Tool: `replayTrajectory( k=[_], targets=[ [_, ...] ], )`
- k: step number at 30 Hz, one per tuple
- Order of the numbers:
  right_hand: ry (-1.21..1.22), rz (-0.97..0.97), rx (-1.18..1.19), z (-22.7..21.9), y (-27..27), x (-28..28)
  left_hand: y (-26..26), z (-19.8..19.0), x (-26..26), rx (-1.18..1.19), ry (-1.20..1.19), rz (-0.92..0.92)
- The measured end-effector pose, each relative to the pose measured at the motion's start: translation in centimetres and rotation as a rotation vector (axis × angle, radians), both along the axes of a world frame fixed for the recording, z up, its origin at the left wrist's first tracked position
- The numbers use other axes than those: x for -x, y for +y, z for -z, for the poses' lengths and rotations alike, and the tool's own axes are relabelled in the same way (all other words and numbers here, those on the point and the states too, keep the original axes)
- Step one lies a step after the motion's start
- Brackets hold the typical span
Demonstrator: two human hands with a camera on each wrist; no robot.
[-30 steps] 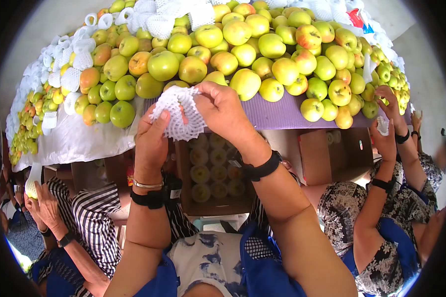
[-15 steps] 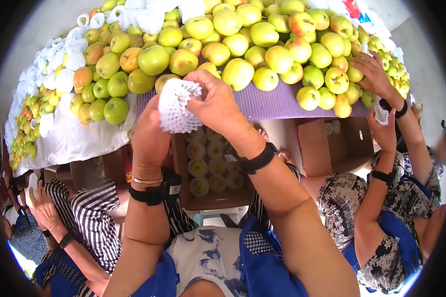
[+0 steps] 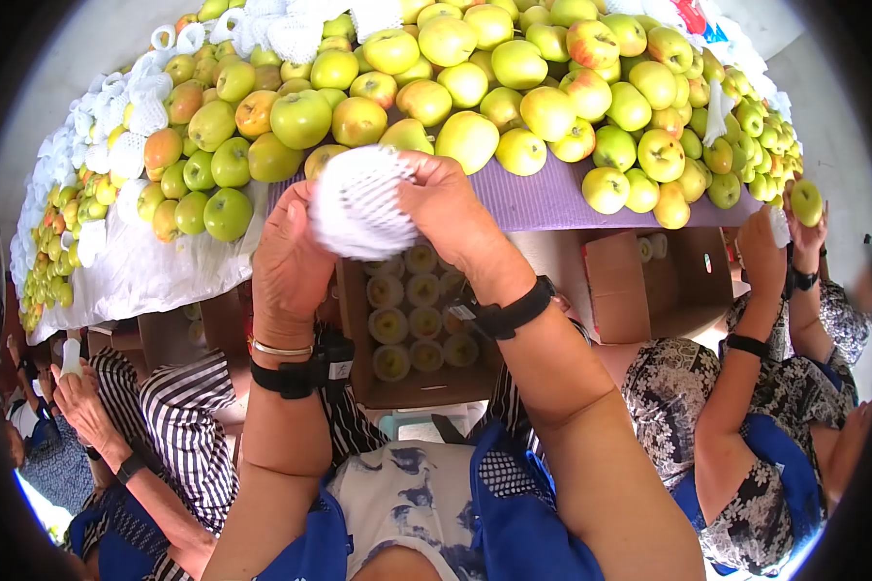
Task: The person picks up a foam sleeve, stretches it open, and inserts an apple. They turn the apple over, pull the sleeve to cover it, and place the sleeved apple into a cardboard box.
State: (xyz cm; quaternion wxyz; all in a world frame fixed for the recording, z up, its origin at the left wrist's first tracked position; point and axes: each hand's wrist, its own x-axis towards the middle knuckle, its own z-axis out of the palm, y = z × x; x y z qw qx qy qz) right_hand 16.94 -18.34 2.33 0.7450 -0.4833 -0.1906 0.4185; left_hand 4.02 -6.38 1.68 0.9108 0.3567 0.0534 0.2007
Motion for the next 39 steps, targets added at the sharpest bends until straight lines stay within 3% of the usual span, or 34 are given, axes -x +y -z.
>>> replayTrajectory(
  k=[2,5,10,13,19,22,26,29,31,34,36,38,39],
  targets=[
    [0.169,-0.031,-0.084,-0.4,-0.2,-0.1,0.0,0.2,0.0,-0.058,0.017,0.005],
    [0.113,0.073,-0.118,0.0,0.0,0.1,-0.7,-0.4,-0.1,-0.245,0.124,-0.117],
    [-0.286,0.325,0.1,0.2,0.5,0.6,-1.7,-0.3,-0.4,-0.602,0.191,-0.262],
    [-0.405,0.378,0.167,0.8,0.8,0.9,-2.6,-1.3,-0.3,-0.978,0.328,-0.355],
    [-0.34,0.352,0.057,-0.1,1.0,1.1,-1.8,-0.9,-0.5,-0.542,0.14,-0.202],
    [-0.402,0.288,0.043,-0.1,0.8,1.0,-1.6,-0.6,-0.3,-0.575,0.219,-0.229],
    [-0.418,0.103,0.175,-0.7,0.0,0.6,-1.1,0.4,-0.2,-0.019,0.167,-0.211],
    [0.137,-0.046,-0.092,0.3,-0.6,-0.5,-0.8,0.3,-0.4,0.273,0.089,-0.235],
    [0.264,-0.09,-0.2,0.4,-0.9,-0.6,-0.6,-0.2,-0.6,0.45,0.111,-0.219],
    [0.374,-0.078,-0.225,-1.8,-0.7,0.6,-0.1,0.8,-0.1,0.502,-0.071,0.111],
    [0.493,-0.192,-0.321,-1.5,-0.6,0.4,-0.2,1.7,0.1,0.47,-0.138,0.181],
    [0.618,-0.21,-0.353,-0.1,-0.5,-0.1,-0.1,1.8,-0.2,0.174,-0.109,0.122],
    [0.563,-0.148,-0.331,0.2,-0.4,-0.3,-0.2,1.5,-0.4,0.031,-0.09,0.085]
  ],
)
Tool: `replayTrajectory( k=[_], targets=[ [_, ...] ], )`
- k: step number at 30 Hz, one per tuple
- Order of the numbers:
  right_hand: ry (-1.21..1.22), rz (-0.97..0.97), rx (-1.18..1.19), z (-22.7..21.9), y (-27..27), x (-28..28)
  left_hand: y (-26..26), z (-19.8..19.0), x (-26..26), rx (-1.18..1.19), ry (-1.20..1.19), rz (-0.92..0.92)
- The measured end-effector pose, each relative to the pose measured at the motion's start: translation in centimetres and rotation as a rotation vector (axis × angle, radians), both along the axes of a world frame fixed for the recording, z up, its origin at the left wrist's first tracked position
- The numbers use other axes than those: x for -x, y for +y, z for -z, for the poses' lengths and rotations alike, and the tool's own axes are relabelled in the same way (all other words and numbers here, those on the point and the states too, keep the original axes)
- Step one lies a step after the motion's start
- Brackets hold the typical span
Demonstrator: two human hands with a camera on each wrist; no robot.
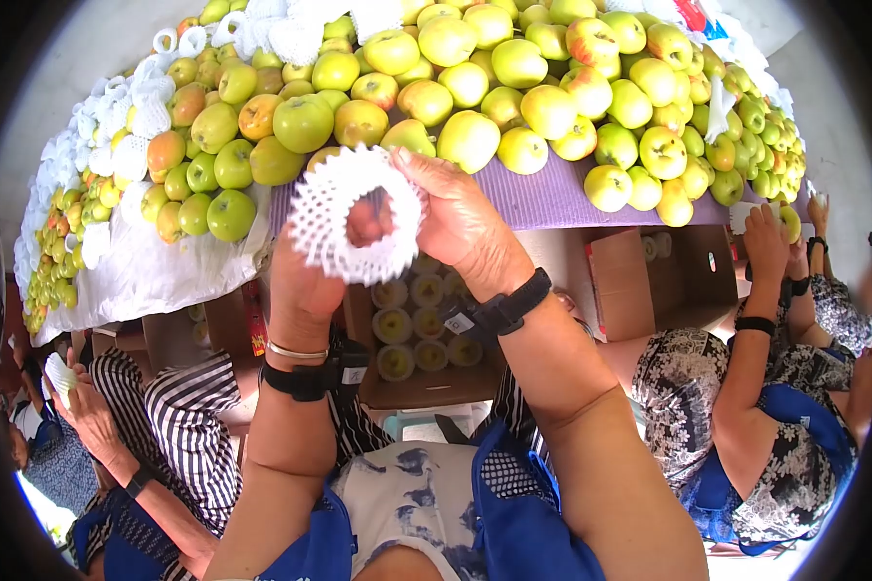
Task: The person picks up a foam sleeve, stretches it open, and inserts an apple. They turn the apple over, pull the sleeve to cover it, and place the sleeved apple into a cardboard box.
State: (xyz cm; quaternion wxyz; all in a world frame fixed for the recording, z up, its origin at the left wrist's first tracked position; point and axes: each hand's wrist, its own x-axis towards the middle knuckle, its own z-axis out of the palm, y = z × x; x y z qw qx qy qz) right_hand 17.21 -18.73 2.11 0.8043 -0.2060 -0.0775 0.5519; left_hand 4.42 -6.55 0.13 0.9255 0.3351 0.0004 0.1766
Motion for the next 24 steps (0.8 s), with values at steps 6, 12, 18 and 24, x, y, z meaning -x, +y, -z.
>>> replayTrajectory(
  k=[6,12,18,24],
  targets=[
    [-0.126,0.264,0.231,-0.2,0.9,0.8,-2.3,-3.8,-0.2,-0.661,0.06,-0.481],
    [-0.725,0.239,0.579,-0.3,0.2,2.4,-1.7,-2.9,0.6,-0.365,0.134,-0.46],
    [-1.311,0.475,0.415,-3.1,-1.3,3.5,-2.0,-3.7,0.1,-0.25,0.117,-0.413],
    [-1.361,0.228,0.483,-1.0,-0.3,5.2,-1.7,-2.7,0.5,-0.153,0.192,-0.373]
  ],
)
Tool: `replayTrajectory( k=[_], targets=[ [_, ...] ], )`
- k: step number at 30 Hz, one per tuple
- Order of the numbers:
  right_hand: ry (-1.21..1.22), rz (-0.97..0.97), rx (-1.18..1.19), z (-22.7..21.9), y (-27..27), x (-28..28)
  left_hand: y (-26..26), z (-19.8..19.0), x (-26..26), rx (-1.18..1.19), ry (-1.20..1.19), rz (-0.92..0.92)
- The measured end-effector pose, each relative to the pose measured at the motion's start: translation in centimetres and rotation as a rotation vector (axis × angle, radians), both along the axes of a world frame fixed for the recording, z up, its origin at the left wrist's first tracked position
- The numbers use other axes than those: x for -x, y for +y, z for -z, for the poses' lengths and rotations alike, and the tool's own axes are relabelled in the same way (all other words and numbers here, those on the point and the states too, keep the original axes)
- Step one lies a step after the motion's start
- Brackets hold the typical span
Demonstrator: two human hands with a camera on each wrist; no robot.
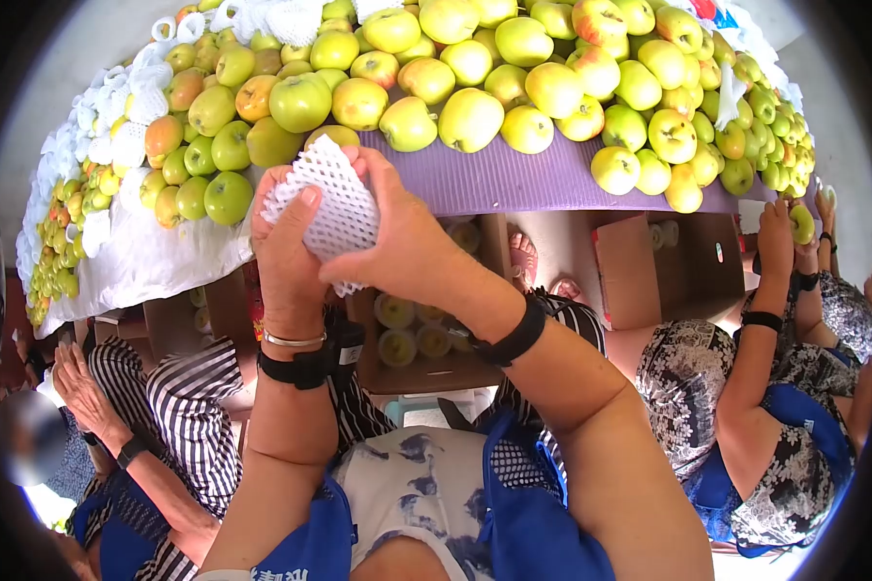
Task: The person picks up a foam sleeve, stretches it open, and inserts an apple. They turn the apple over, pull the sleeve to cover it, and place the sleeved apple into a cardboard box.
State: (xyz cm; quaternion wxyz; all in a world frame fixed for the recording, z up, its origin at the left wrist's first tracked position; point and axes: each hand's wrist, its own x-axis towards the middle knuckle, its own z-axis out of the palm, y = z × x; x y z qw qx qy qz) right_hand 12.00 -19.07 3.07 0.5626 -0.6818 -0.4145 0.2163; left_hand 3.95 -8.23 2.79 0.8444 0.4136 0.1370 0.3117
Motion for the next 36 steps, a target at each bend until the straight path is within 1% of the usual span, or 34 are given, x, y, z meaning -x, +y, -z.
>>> replayTrajectory(
  k=[3,6,9,12,15,18,21,24,27,28,30,31,32,34,36],
  targets=[
    [0.359,-0.102,0.092,-0.2,-0.2,-0.7,-0.8,-1.1,-0.6,0.131,-0.136,0.046],
    [0.649,-0.218,0.173,0.3,-0.2,-0.5,-0.8,-0.7,-0.5,0.117,-0.106,0.046],
    [0.719,-0.323,0.297,0.3,-0.3,-1.0,-0.7,-0.3,-0.3,0.137,-0.096,0.066],
    [0.744,-0.317,0.282,0.6,-0.4,-0.9,-0.6,-0.7,0.3,0.149,-0.036,0.138],
    [0.733,-0.276,0.227,0.9,-0.4,-0.6,-0.2,-0.7,0.5,0.137,-0.043,0.221],
    [0.762,-0.283,0.241,1.8,-0.3,-0.6,0.2,0.1,0.2,0.104,-0.111,0.187],
    [0.962,-0.371,0.225,0.9,-0.3,-0.7,0.0,-0.6,-0.1,0.224,-0.14,0.165],
    [0.965,-0.443,0.185,1.9,-0.3,-1.0,0.7,-0.4,0.4,0.069,-0.141,0.221],
    [0.994,-0.474,0.113,1.9,-0.5,-0.1,1.7,0.7,0.7,0.033,-0.132,0.239],
    [0.913,-0.473,0.173,1.7,-0.6,-0.1,1.6,0.9,0.6,0.039,-0.128,0.218],
    [0.756,-0.483,0.287,0.7,-0.3,0.0,1.2,-0.4,0.8,0.043,-0.109,0.168],
    [0.619,-0.423,0.401,0.3,-0.1,0.3,0.3,-1.1,0.5,0.047,0.017,0.02],
    [0.541,-0.394,0.321,1.2,0.3,0.7,0.3,-1.0,0.7,0.022,0.036,0.045],
    [0.377,-0.334,0.161,4.3,1.0,1.6,0.6,-1.0,1.1,-0.033,0.072,0.096],
    [0.339,-0.26,0.101,5.7,1.6,2.8,0.1,-1.3,1.1,-0.094,0.09,0.055]
  ],
)
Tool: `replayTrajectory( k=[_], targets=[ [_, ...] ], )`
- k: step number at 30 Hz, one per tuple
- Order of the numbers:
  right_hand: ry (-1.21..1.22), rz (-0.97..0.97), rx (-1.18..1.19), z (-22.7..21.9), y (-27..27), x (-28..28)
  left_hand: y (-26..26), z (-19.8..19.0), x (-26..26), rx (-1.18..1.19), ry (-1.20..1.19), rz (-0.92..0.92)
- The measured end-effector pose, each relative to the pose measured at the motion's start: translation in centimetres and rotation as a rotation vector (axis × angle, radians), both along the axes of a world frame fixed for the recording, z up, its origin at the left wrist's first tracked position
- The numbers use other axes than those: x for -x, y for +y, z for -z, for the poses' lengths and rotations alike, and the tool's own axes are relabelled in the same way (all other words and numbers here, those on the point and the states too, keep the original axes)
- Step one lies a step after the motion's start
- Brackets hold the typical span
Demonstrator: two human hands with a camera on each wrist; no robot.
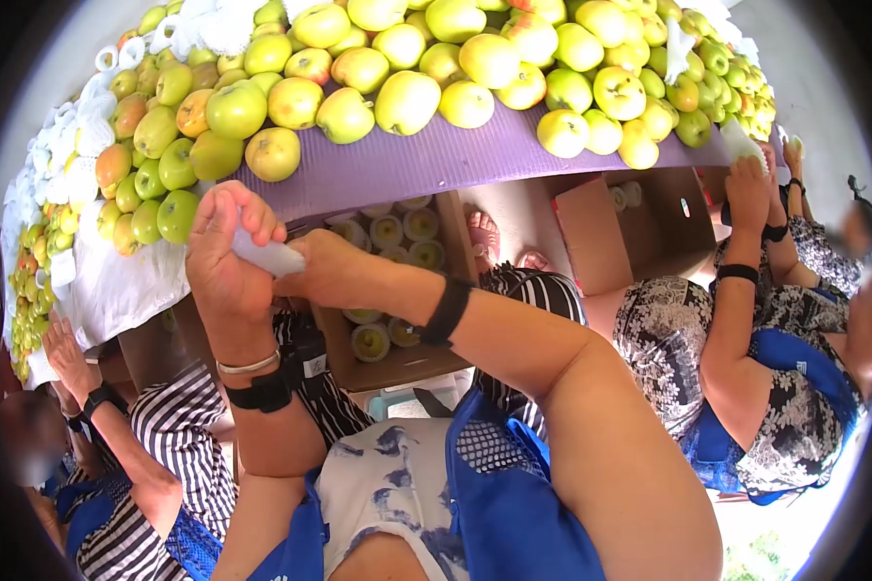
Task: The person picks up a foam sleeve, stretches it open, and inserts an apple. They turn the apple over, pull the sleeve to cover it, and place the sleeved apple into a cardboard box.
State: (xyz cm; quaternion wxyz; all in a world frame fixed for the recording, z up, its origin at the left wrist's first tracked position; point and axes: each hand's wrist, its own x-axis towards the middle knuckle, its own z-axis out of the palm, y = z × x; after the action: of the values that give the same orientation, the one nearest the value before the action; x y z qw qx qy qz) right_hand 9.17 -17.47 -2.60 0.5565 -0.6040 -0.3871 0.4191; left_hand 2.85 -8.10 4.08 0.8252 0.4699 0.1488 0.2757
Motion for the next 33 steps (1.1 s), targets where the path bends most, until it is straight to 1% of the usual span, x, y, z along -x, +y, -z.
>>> replayTrajectory(
  k=[1,4,6,7,8,9,10,12,13,16,17,18,20,22,23,26,27,30,32,33],
  targets=[
    [-0.021,0.039,-0.023,0.6,0.3,0.4,-0.3,-0.3,0.0,-0.03,0.004,-0.021],
    [-0.54,0.177,-0.06,2.2,1.4,0.9,-2.1,-1.5,-0.1,-0.059,-0.049,-0.088],
    [-0.487,0.261,-0.049,2.6,1.4,-0.1,-4.2,-1.4,-0.2,-0.382,-0.007,-0.121],
    [-0.537,0.293,-0.09,2.4,1.4,-0.6,-5.2,-1.4,-0.3,-0.548,0.015,-0.139],
    [-0.588,0.327,-0.129,2.1,1.4,-1.0,-5.8,-1.8,-0.2,-0.583,-0.056,-0.129],
    [-0.715,0.351,-0.211,0.8,1.1,-1.5,-6.4,-2.3,-0.1,-0.617,-0.128,-0.117],
    [-0.838,0.377,-0.291,0.2,0.9,-1.6,-6.4,-3.0,0.1,-0.555,-0.168,-0.094],
    [-0.814,0.371,-0.429,0.0,1.4,-0.6,-5.0,-3.2,1.0,-0.317,-0.205,-0.158],
    [-0.669,0.349,-0.34,-0.4,0.8,0.5,-4.4,-3.3,1.2,-0.2,-0.227,-0.187],
    [-0.667,0.351,-0.319,0.1,1.2,0.8,-3.6,-2.9,1.2,-0.038,-0.297,-0.124],
    [-0.826,0.272,-0.276,-0.9,1.1,-0.6,-4.7,-3.2,0.9,-0.291,-0.229,-0.137],
    [-0.847,0.292,-0.315,-0.8,1.2,-1.7,-5.0,-3.1,0.7,-0.511,-0.286,-0.062],
    [-0.903,0.317,-0.3,-1.5,0.8,-2.0,-5.7,-3.8,0.8,-0.534,-0.33,-0.038],
    [-0.625,0.308,-0.422,-0.5,0.3,-0.3,-4.6,-3.9,1.3,-0.209,-0.36,-0.1],
    [-0.488,0.34,-0.441,-0.8,0.4,0.9,-4.1,-4.0,1.4,-0.049,-0.377,-0.126],
    [-0.64,0.249,-0.408,-2.0,-0.3,-0.6,-4.6,-4.3,1.7,-0.128,-0.428,-0.051],
    [-0.842,0.242,-0.34,-2.1,-0.3,-1.6,-4.6,-4.6,1.4,-0.245,-0.449,0.033],
    [-0.706,0.201,-0.37,-2.8,-0.4,-1.7,-4.0,-4.3,1.4,-0.066,-0.488,0.028],
    [-0.53,0.175,-0.299,-2.0,-0.7,-1.5,-1.8,-2.2,1.1,0.065,-0.526,0.18],
    [-0.446,0.156,-0.265,-1.8,-0.8,-1.6,-1.0,-1.9,0.7,0.129,-0.548,0.251]
  ],
)
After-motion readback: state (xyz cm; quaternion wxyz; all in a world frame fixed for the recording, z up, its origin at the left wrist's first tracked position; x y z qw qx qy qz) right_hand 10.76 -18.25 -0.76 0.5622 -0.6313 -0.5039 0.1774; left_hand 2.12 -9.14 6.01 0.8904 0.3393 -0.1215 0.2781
